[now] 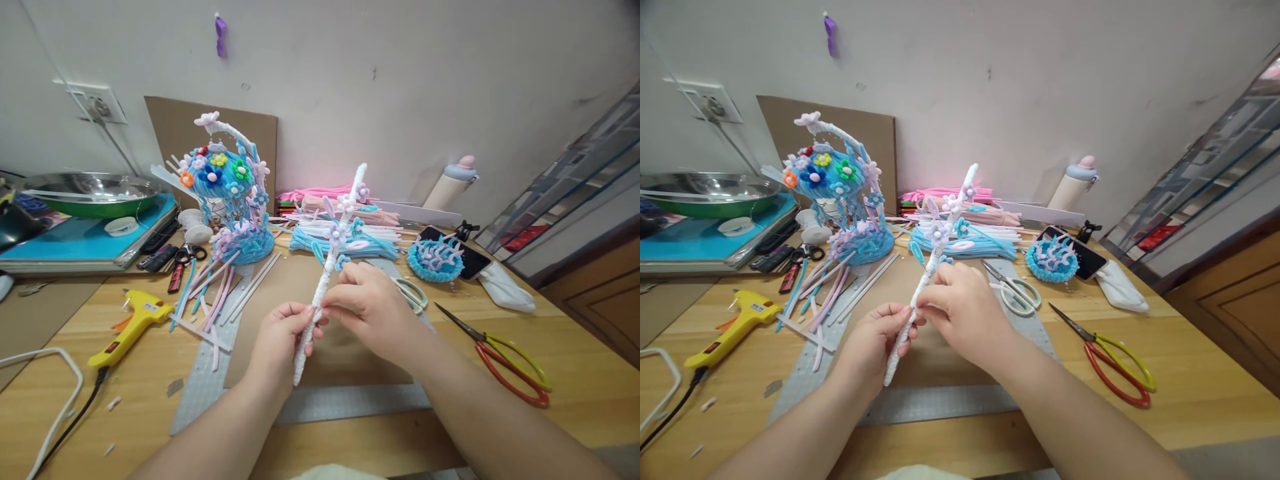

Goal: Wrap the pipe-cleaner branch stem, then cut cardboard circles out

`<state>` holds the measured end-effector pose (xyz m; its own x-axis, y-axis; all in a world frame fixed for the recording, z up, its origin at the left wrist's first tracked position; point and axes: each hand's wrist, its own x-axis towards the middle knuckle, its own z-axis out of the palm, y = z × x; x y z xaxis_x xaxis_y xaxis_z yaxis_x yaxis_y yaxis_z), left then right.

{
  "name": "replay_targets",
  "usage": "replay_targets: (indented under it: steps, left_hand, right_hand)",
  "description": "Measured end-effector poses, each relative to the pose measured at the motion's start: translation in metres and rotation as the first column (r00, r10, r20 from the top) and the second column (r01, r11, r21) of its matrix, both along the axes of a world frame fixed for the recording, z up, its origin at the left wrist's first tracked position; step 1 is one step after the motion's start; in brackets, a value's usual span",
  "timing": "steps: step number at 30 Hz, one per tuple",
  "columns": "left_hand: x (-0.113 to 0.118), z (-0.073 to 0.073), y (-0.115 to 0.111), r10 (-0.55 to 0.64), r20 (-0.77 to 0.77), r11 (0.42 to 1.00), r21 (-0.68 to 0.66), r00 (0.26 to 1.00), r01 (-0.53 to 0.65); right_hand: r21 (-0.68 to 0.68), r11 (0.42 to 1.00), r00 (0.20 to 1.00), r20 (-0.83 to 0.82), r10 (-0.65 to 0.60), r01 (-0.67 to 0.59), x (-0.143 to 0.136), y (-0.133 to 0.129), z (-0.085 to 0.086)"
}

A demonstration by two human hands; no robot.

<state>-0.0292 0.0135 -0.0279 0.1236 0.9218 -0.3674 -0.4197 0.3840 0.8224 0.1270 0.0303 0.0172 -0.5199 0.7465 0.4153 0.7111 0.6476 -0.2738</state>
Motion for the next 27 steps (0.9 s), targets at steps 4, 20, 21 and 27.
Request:
replay_targets:
  steps: [4,20,21,27]
  left_hand:
    - [-0.001,-0.002,0.001,-0.004,0.012,1.000,0.003,1.000,0.004]
    - [0.001,-0.001,0.000,0.042,0.023,0.996,0.073,0.999,-0.043]
    - [0.002,0.000,0.000,0.049,0.007,0.995,0.084,0.999,-0.049]
    - [0.005,-0.003,0.000,0.101,-0.138,0.985,0.156,0.985,-0.079]
  right_hand:
    - [-0.004,0.997,0.997,-0.003,-0.071,0.071,-0.007,-0.002,-0.004]
    - [0.113,0.973,0.976,0.066,-0.209,0.200,-0.017,-0.009,-0.010]
    - [0.120,0.972,0.974,0.073,-0.213,0.204,-0.018,-0.009,-0.010]
    - [0.105,0.975,0.971,0.116,-0.208,0.197,-0.016,-0.008,-0.010]
